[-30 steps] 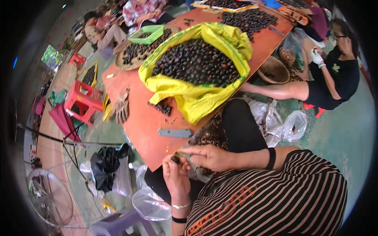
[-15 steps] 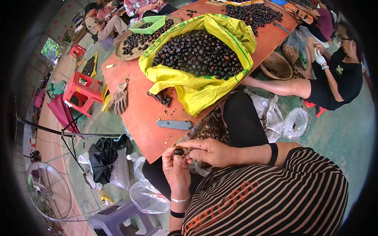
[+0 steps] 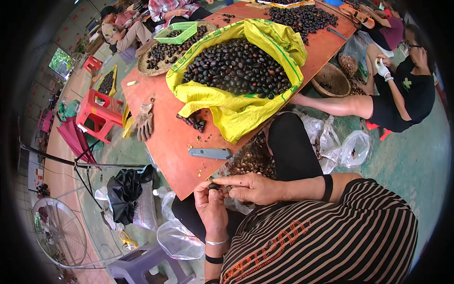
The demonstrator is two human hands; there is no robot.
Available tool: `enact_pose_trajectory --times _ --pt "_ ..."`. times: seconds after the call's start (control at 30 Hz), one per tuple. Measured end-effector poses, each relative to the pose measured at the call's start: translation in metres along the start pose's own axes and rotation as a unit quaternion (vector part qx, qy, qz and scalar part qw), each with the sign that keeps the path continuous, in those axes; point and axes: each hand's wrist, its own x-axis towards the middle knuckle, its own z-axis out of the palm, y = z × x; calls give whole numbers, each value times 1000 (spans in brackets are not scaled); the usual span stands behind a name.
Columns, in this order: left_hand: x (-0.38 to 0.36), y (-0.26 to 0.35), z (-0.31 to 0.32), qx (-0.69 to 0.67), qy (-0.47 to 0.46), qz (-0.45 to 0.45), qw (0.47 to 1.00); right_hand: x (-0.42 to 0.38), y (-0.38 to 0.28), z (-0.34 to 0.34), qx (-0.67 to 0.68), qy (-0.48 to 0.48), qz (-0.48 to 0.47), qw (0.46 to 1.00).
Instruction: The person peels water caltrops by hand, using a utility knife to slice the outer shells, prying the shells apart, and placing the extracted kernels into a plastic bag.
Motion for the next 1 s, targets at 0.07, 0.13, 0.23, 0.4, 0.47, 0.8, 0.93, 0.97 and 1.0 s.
enact_pose_trajectory --times 0.07,0.13,0.23,0.4,0.47,0.8,0.93,0.97,1.0 --pt "0 0 -3 10 -2 -7 1000 7 15 2 -29 17 -46 998" --pt "3 -3 -6 87 22 3 996 7 4 -4 -84 22 30 996" --pt "8 -7 -9 86 3 11 996 18 21 -6 -86 48 -65 993" --pt "22 -5 -16 164 33 7 986 26 27 -12 -100 52 -4 994" --pt "36 -4 -27 197 61 14 978 33 30 -18 -141 79 -49 986" --pt "83 -30 -82 344 78 45 935 94 20 -61 -472 161 -185 847" --pt "81 -28 -83 313 117 43 942 112 32 -59 -575 171 -176 781" --pt "83 -22 -83 441 89 121 885 116 33 -60 -603 161 -172 762" --pt "85 -16 -84 561 56 190 803 118 36 -61 -613 145 -161 759"
